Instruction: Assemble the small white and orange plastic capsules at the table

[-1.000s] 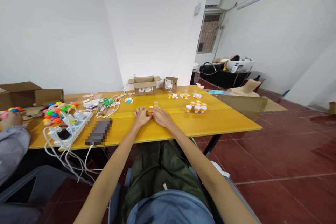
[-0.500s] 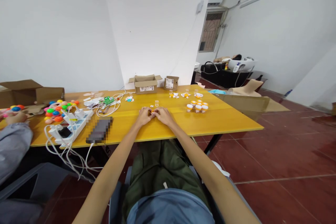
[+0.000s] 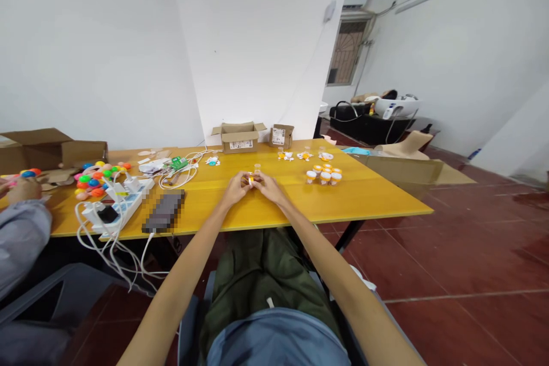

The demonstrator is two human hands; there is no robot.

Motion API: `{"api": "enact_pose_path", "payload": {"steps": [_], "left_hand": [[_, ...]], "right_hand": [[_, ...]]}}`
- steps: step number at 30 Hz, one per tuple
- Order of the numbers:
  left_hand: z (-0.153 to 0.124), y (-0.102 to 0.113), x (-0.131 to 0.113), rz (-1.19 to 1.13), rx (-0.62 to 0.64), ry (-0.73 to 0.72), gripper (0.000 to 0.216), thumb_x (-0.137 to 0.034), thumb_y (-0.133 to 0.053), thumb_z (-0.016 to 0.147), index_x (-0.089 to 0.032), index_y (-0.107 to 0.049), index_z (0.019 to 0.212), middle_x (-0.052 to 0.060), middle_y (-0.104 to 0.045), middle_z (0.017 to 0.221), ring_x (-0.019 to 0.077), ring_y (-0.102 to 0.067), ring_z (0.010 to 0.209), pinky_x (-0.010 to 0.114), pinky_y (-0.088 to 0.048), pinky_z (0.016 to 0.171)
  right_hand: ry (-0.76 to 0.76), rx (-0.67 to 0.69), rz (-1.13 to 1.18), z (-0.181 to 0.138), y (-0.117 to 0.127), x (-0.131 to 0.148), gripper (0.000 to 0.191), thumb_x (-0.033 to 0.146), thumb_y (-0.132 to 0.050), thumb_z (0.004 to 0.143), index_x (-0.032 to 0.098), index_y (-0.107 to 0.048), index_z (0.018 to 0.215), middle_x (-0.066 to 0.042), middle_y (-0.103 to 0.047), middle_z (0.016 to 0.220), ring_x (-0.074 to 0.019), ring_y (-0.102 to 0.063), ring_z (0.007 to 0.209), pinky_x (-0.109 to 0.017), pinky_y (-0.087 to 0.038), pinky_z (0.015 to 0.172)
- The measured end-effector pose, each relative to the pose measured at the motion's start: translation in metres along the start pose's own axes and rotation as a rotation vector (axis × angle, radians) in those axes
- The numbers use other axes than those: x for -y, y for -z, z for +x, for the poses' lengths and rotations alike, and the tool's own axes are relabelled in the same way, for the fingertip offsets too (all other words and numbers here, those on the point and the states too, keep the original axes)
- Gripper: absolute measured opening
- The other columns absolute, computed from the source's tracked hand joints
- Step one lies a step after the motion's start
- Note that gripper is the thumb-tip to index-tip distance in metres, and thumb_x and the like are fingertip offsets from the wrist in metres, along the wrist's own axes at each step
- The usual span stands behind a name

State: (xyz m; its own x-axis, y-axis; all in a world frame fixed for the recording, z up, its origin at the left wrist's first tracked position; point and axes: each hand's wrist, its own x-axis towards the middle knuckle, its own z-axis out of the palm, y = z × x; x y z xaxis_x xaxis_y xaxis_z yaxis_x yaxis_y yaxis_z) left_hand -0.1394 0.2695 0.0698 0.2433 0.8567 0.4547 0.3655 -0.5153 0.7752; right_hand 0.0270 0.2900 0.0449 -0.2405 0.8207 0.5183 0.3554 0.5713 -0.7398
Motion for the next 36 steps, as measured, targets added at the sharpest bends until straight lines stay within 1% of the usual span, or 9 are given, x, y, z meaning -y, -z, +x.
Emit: {"api": "enact_pose_path", "payload": {"steps": [3,8,15,19,26,32,36], "left_hand": [[0.0002,-0.0004,-0.0002,-0.052,0.017,0.033,0.024,-0.028,-0.072,0.078,-0.021,-0.063,0.099,0.003,-0.074,0.093,0.0176,-0.071,0.080,0.032,-0.059,0.078],[0.0003,0.0003,0.0006,-0.122,0.028,0.054,0.023,-0.030,-0.073,0.077,-0.020,-0.065,0.097,0.004,-0.075,0.097,0.0189,-0.073,0.081,0.034,-0.059,0.081],[-0.0001,0.0013,-0.0001,-0.153,0.041,0.090,0.026,-0.030,-0.075,0.075,-0.021,-0.068,0.098,0.004,-0.078,0.091,0.0221,-0.075,0.084,0.036,-0.060,0.082],[0.0006,0.0002,0.0004,-0.162,0.037,0.085,0.025,-0.028,-0.074,0.074,-0.020,-0.068,0.097,0.003,-0.077,0.089,0.0216,-0.075,0.083,0.036,-0.060,0.082],[0.0015,-0.0011,0.0028,-0.164,0.030,0.050,0.027,-0.029,-0.077,0.072,-0.019,-0.067,0.095,0.003,-0.076,0.087,0.0213,-0.075,0.079,0.036,-0.060,0.080],[0.0020,-0.0019,0.0042,-0.154,0.039,0.065,0.026,-0.029,-0.076,0.072,-0.019,-0.067,0.095,0.003,-0.075,0.088,0.0204,-0.074,0.081,0.035,-0.060,0.080],[0.0021,-0.0026,0.0055,-0.174,0.043,0.074,0.029,-0.026,-0.078,0.070,-0.019,-0.067,0.096,0.003,-0.075,0.087,0.0205,-0.073,0.081,0.036,-0.060,0.082]], "right_hand": [[-0.009,0.008,0.060,0.0005,0.0002,-0.0016,0.021,0.022,-0.067,0.084,0.026,-0.071,0.104,-0.002,-0.077,0.100,-0.0207,-0.072,0.098,-0.038,-0.053,0.096],[-0.007,0.005,0.114,0.0009,-0.0012,-0.0023,0.020,0.023,-0.066,0.083,0.025,-0.071,0.102,-0.002,-0.077,0.101,-0.0203,-0.071,0.098,-0.037,-0.053,0.096],[0.000,-0.001,0.139,0.0013,-0.0008,-0.0048,0.020,0.026,-0.068,0.082,0.024,-0.072,0.101,-0.003,-0.076,0.101,-0.0203,-0.070,0.099,-0.037,-0.053,0.095],[-0.012,0.007,0.139,0.0012,0.0005,-0.0038,0.018,0.027,-0.068,0.083,0.023,-0.073,0.099,-0.004,-0.077,0.099,-0.0211,-0.071,0.097,-0.038,-0.054,0.094],[-0.041,0.007,0.136,0.0004,0.0014,-0.0005,0.015,0.029,-0.067,0.083,0.023,-0.075,0.095,-0.004,-0.078,0.095,-0.0214,-0.071,0.093,-0.037,-0.054,0.091],[-0.054,0.016,0.137,0.0010,0.0008,-0.0035,0.014,0.029,-0.065,0.084,0.022,-0.073,0.093,-0.003,-0.077,0.095,-0.0204,-0.071,0.093,-0.036,-0.054,0.090],[-0.056,0.007,0.156,0.0011,0.0002,-0.0035,0.014,0.032,-0.067,0.083,0.022,-0.071,0.091,-0.003,-0.076,0.092,-0.0200,-0.071,0.090,-0.036,-0.055,0.089]]}}
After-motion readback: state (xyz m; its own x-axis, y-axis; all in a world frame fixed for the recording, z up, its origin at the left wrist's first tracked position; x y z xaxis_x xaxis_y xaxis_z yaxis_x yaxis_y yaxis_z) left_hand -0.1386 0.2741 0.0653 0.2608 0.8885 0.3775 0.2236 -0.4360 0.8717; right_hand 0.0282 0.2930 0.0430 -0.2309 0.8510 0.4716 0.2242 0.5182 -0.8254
